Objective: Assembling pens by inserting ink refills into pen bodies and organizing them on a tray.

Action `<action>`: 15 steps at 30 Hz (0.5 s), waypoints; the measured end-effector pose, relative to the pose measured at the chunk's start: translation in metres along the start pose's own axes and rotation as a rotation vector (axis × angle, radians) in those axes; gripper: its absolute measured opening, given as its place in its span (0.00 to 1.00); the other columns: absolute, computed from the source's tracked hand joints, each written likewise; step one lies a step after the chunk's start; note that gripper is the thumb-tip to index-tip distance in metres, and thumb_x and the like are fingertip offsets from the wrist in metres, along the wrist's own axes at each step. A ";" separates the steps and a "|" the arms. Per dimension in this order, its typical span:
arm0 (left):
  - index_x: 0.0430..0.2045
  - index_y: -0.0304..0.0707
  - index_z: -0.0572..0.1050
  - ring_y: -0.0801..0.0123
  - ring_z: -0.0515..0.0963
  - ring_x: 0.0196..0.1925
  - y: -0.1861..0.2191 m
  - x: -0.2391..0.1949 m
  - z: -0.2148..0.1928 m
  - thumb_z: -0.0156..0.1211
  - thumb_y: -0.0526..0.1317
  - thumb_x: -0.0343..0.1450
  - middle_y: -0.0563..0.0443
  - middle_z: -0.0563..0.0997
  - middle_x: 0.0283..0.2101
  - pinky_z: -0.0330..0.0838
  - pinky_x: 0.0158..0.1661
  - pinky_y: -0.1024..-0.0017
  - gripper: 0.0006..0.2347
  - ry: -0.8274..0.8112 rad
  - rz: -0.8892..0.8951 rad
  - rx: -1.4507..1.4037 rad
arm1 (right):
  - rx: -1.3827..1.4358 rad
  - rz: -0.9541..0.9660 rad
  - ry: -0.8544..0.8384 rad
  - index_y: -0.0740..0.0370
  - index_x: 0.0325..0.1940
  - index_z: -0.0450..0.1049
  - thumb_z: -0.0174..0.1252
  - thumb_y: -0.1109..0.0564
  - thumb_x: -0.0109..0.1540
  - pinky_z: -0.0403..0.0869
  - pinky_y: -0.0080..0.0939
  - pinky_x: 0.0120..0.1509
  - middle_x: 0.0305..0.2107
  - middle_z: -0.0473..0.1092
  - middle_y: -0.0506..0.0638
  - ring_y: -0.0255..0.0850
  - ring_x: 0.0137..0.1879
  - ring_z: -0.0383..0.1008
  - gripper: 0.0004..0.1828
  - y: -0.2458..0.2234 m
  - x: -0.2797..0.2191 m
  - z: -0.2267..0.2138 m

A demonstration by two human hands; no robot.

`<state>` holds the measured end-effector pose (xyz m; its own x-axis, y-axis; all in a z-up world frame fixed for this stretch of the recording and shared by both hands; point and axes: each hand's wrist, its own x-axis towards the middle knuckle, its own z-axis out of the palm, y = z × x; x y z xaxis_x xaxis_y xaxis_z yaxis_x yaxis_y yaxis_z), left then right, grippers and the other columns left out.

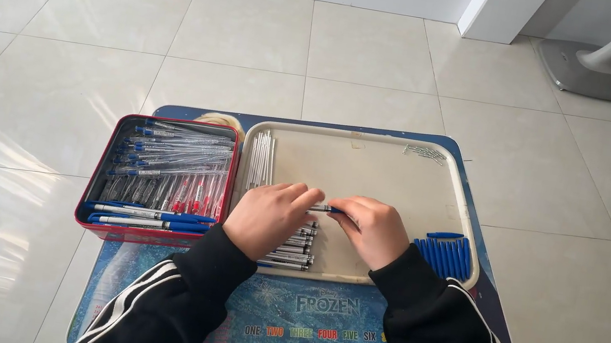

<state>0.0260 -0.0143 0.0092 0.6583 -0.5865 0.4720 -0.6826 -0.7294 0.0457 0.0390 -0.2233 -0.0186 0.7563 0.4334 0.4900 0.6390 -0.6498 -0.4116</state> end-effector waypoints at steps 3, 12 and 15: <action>0.33 0.47 0.69 0.70 0.78 0.27 -0.008 -0.005 0.017 0.51 0.42 0.72 0.61 0.73 0.23 0.72 0.28 0.74 0.03 -0.020 -0.014 0.019 | 0.052 0.044 0.012 0.52 0.39 0.77 0.61 0.59 0.57 0.77 0.35 0.39 0.28 0.76 0.43 0.40 0.36 0.77 0.07 -0.004 0.000 -0.001; 0.29 0.46 0.70 0.68 0.79 0.29 -0.008 -0.005 0.021 0.49 0.43 0.73 0.58 0.74 0.23 0.72 0.30 0.73 0.06 -0.035 -0.019 -0.007 | 0.021 0.076 0.022 0.50 0.37 0.79 0.63 0.59 0.55 0.77 0.32 0.37 0.28 0.77 0.42 0.38 0.35 0.78 0.08 -0.008 0.000 0.000; 0.34 0.48 0.68 0.67 0.79 0.33 -0.006 -0.003 0.014 0.56 0.44 0.69 0.57 0.75 0.26 0.73 0.32 0.70 0.06 -0.069 -0.016 0.015 | 0.038 0.093 0.027 0.51 0.36 0.79 0.63 0.59 0.55 0.76 0.33 0.37 0.28 0.77 0.42 0.38 0.34 0.78 0.07 -0.007 0.000 -0.003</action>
<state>0.0320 -0.0131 -0.0050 0.6896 -0.5972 0.4096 -0.6675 -0.7436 0.0395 0.0343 -0.2204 -0.0135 0.8090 0.3551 0.4684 0.5714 -0.6620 -0.4850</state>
